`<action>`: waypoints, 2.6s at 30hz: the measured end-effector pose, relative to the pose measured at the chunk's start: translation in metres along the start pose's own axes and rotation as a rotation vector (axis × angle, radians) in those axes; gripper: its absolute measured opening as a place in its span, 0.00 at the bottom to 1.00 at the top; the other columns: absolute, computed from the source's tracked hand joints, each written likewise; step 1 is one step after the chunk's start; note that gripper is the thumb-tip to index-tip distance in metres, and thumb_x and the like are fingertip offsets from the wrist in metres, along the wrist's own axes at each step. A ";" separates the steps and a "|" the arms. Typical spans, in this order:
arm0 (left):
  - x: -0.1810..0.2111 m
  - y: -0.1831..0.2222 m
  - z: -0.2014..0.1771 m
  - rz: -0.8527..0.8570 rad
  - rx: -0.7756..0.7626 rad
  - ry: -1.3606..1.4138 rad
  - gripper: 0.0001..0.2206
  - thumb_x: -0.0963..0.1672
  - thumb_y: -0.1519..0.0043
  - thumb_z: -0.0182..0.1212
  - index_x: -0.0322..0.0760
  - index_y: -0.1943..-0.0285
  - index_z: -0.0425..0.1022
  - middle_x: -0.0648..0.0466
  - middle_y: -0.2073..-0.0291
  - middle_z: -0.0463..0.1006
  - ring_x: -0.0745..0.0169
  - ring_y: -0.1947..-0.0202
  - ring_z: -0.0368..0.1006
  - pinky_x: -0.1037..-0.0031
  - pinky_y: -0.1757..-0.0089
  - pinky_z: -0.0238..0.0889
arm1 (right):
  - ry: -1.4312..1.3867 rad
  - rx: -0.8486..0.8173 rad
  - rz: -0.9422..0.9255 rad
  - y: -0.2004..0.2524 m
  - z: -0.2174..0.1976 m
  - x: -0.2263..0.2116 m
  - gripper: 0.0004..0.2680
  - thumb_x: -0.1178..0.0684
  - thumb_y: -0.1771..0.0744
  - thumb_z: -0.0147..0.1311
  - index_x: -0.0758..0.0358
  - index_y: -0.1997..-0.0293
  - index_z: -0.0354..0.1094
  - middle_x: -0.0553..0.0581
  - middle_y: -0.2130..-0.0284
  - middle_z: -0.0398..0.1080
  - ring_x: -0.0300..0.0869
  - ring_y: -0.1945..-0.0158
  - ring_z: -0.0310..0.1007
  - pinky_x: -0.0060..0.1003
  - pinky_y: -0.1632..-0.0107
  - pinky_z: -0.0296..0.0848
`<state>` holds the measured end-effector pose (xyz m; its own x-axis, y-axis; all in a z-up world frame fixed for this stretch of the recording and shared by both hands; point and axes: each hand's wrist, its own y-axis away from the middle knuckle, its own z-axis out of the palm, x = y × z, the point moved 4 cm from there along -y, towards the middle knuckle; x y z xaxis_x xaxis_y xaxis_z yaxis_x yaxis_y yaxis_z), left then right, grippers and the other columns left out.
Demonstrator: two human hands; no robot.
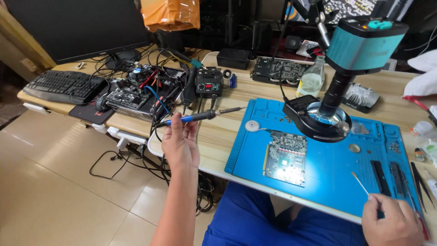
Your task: Soldering and repairing components on a circuit board using a soldering iron, heat gun, and cleaning tools.
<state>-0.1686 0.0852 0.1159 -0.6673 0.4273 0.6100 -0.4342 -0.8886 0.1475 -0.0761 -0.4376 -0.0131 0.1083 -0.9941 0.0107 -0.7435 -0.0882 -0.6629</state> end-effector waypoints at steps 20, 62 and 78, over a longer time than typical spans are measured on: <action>0.007 -0.002 0.001 0.388 -0.214 -0.097 0.19 0.42 0.36 0.73 0.32 0.37 0.77 0.38 0.48 0.87 0.48 0.49 0.87 0.60 0.50 0.86 | 0.019 -0.023 0.028 0.005 0.015 0.007 0.03 0.47 0.22 0.67 0.41 0.46 0.88 0.45 0.56 0.81 0.41 0.52 0.81 0.37 0.50 0.82; -0.142 -0.127 0.100 0.326 -0.771 -0.125 0.12 0.33 0.27 0.56 0.31 0.38 0.78 0.55 0.64 0.63 0.59 0.56 0.78 0.65 0.54 0.62 | -0.255 0.074 -0.055 -0.012 -0.014 -0.005 0.04 0.58 0.25 0.65 0.57 0.51 0.87 0.56 0.58 0.80 0.52 0.54 0.79 0.47 0.54 0.77; -0.206 -0.049 0.024 0.986 -1.233 -1.592 0.14 0.47 0.37 0.75 0.51 0.43 0.88 0.53 0.50 0.84 0.54 0.40 0.81 0.62 0.37 0.68 | -0.404 0.278 -0.147 -0.021 -0.030 -0.003 0.02 0.54 0.30 0.60 0.52 0.59 0.79 0.50 0.70 0.68 0.50 0.64 0.75 0.42 0.55 0.75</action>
<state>0.0046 0.0366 0.0012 -0.2376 -0.9523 0.1915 -0.8450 0.1054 -0.5242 -0.0809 -0.4342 0.0236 0.4860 -0.8636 -0.1346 -0.5038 -0.1509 -0.8505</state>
